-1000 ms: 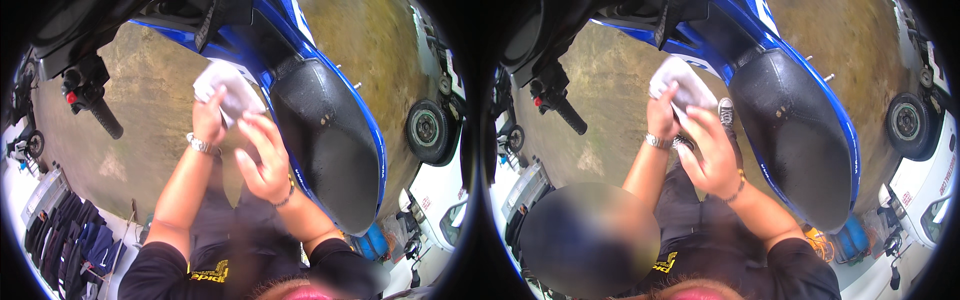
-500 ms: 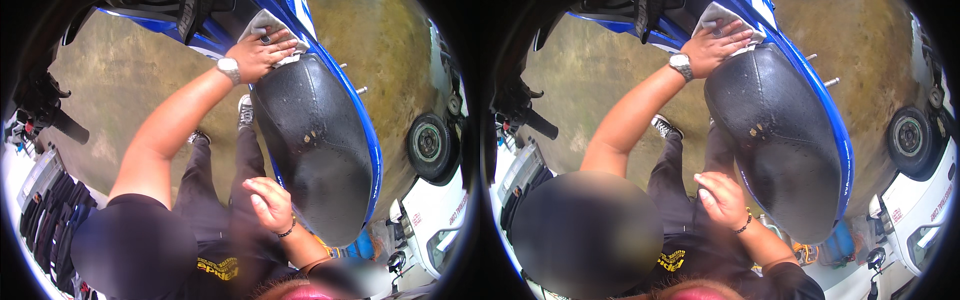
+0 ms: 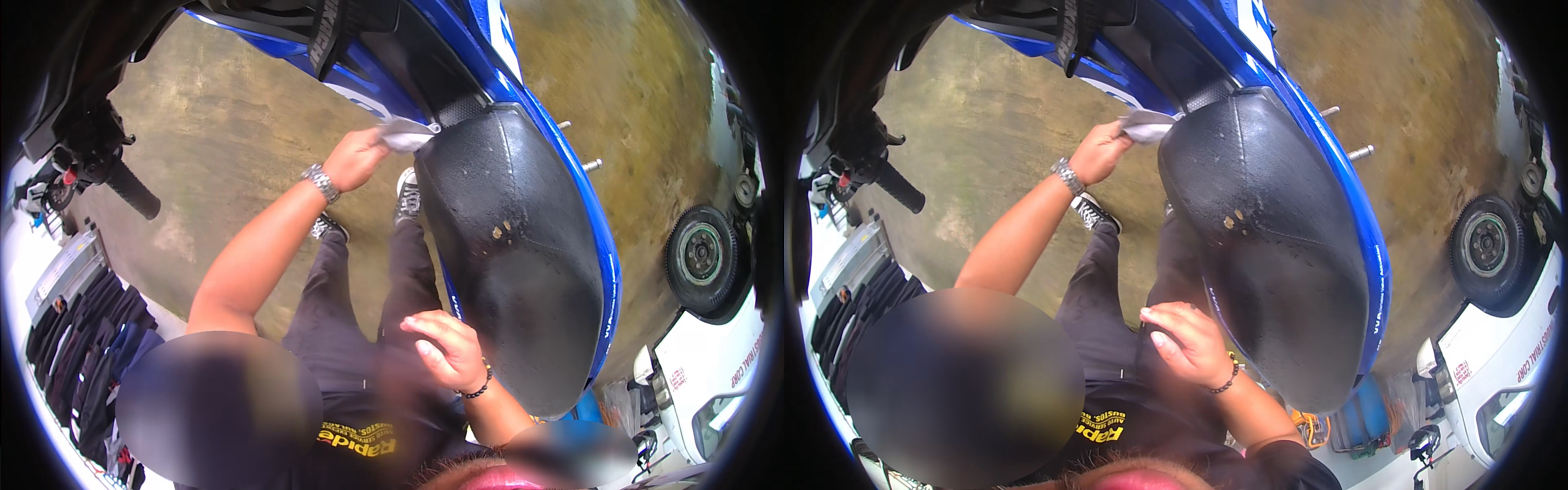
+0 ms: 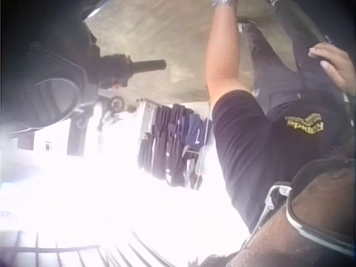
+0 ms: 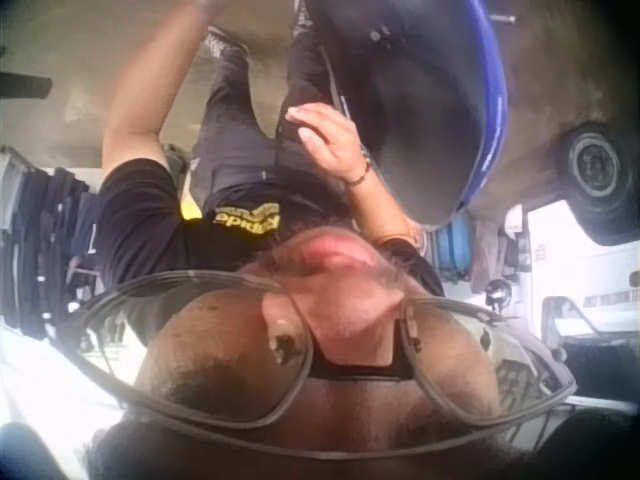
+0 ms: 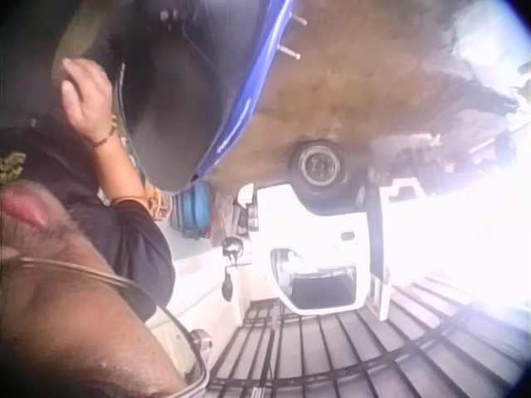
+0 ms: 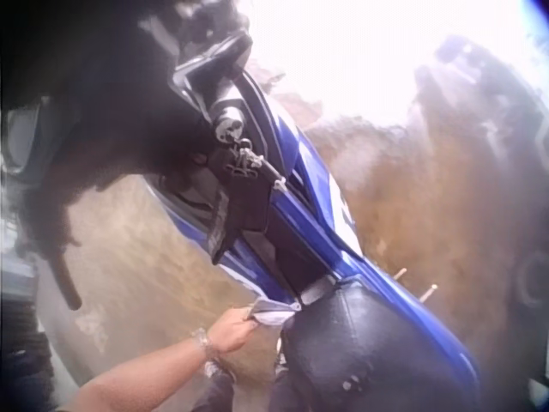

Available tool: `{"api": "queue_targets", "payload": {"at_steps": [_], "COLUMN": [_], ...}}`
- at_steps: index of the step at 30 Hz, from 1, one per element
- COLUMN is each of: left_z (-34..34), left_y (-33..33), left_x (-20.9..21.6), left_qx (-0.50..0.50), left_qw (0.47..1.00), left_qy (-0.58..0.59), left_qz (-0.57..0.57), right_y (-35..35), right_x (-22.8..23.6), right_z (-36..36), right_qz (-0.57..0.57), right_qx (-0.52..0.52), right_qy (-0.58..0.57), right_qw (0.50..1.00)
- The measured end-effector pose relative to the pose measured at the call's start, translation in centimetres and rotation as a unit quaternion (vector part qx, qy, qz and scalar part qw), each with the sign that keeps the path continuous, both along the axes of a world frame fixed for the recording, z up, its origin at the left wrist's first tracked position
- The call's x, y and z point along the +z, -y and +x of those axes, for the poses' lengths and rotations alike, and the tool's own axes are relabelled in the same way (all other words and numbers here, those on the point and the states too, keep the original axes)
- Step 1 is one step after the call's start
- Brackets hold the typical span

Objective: The person wipes the front wheel, fork, radiator, fairing, and handlebar area of a blue motorcycle using a white cloth. The person moves around the motorcycle to reach different surfaces and continues wiping until the end of the clip.

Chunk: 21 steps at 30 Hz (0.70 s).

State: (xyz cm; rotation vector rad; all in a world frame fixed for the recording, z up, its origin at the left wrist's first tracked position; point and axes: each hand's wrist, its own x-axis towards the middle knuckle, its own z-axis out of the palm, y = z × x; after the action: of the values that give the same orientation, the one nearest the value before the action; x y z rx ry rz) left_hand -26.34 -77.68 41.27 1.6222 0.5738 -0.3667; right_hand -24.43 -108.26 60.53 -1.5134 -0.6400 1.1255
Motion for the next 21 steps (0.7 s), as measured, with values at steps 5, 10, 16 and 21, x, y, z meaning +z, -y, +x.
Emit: {"api": "queue_targets", "payload": {"at_steps": [5, 10, 16, 21], "left_z": [0.8, 9.3, 14.7, 15.7], "left_y": [-0.5, -2.2, 1.3, -0.1], "left_x": [3.9, 3.2, -1.7, -0.9], "left_qx": [0.398, 0.007, -0.231, -0.250], "left_qw": [0.900, 0.756, 0.831, 0.749], "left_qy": [0.148, 0.306, 0.328, 0.392], "left_qz": [-0.097, 0.579, 0.384, 0.472], "right_y": [1.2, 1.7, 0.8, -1.3], "right_x": [1.0, 2.1, 1.6, 1.0], "right_z": [1.2, 3.1, 3.1, 2.5], "right_qz": [0.036, 0.031, 0.018, 0.028], "right_qx": [-0.060, -0.152, -0.194, -0.170], "right_qy": [0.000, 0.077, 0.082, 0.094], "right_qw": [0.998, 0.985, 0.977, 0.981]}}
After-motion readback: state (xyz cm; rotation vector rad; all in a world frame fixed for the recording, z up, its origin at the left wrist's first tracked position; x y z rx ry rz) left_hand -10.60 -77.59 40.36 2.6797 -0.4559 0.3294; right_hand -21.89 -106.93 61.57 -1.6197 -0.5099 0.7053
